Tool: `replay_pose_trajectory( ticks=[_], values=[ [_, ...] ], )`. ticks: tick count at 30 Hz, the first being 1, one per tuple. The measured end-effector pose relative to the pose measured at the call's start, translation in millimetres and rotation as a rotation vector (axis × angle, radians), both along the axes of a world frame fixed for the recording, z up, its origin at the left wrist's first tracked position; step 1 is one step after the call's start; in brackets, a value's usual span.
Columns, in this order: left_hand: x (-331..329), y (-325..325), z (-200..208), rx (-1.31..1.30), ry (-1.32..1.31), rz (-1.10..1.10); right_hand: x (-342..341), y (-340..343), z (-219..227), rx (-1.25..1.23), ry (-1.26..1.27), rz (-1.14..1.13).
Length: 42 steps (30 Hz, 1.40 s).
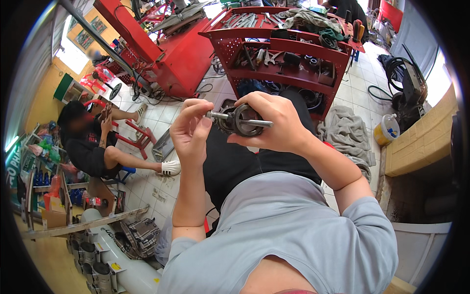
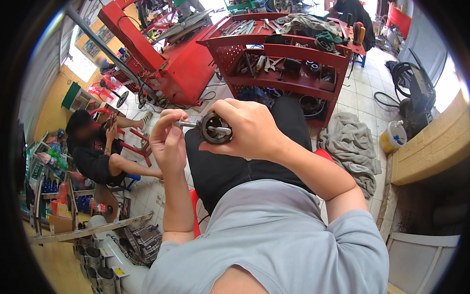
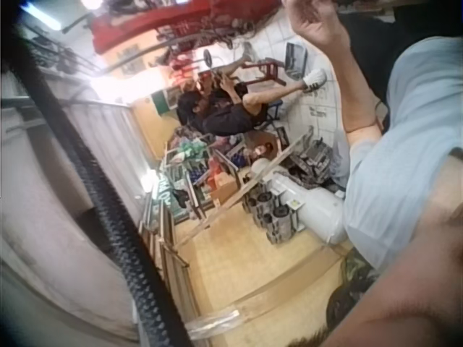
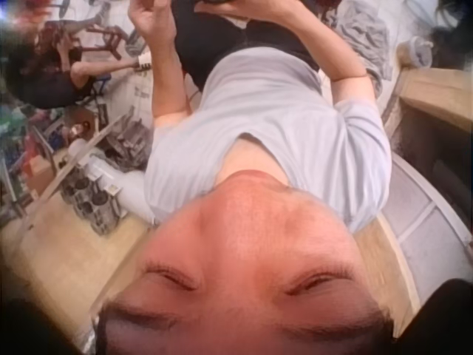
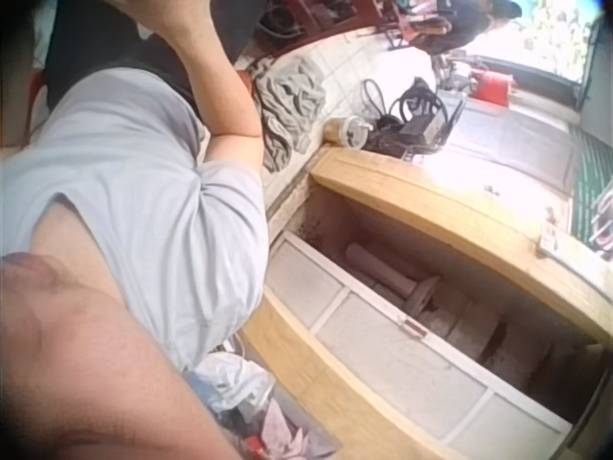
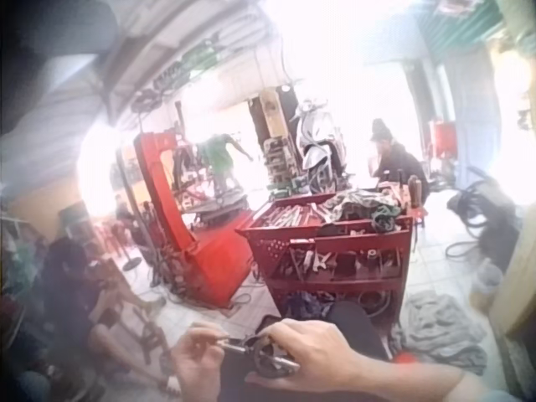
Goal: The person sits on a stool in a workshop and assembles a cylindrical mechanical component, likely a brake caliper. They insert a metal rod into the cylinder, attach a small metal piece, and tighten a nut onto the rod using their fingers. The person rotates the assembly to inspect the fit and alignment of the parts.
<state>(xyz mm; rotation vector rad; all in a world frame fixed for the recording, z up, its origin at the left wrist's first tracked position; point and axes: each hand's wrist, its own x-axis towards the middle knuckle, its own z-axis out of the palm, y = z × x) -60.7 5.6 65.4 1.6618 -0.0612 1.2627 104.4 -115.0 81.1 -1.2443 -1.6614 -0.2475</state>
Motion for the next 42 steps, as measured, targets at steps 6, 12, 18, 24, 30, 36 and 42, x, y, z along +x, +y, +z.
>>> replay_pose_trajectory(
  ticks=[6, 12, 18, 24, 30, 36, 42],
  values=[
    [2.6, 0.4, -4.2, -0.096, -0.029, -0.014, 0.3, -0.1, 0.6, 0.013, -0.018, -0.017],
    [1.7, -7.8, 8.7, -0.070, 0.001, -0.063, 0.9, 0.5, -0.7, 0.013, -0.005, -0.010],
    [2.0, -6.3, 0.0, -0.090, 0.044, 0.047, -0.1, 1.2, -1.2, 0.018, -0.020, -0.020],
    [7.8, -10.1, 1.2, -0.048, -0.125, -0.059, -0.1, -0.1, 1.8, 0.020, -0.023, -0.009],
    [2.0, -6.8, -1.2, -0.004, -0.040, 0.012, -0.2, -3.4, 6.6, 0.003, -0.047, -0.012],
    [6.0, -15.7, -0.5, -0.033, -0.081, 0.024, 1.4, -7.1, 10.6, -0.022, -0.082, -0.021],
    [3.9, -26.0, 14.2, -0.010, -0.158, -0.050, 0.7, -6.6, 9.2, -0.024, -0.080, -0.002]
  ],
)
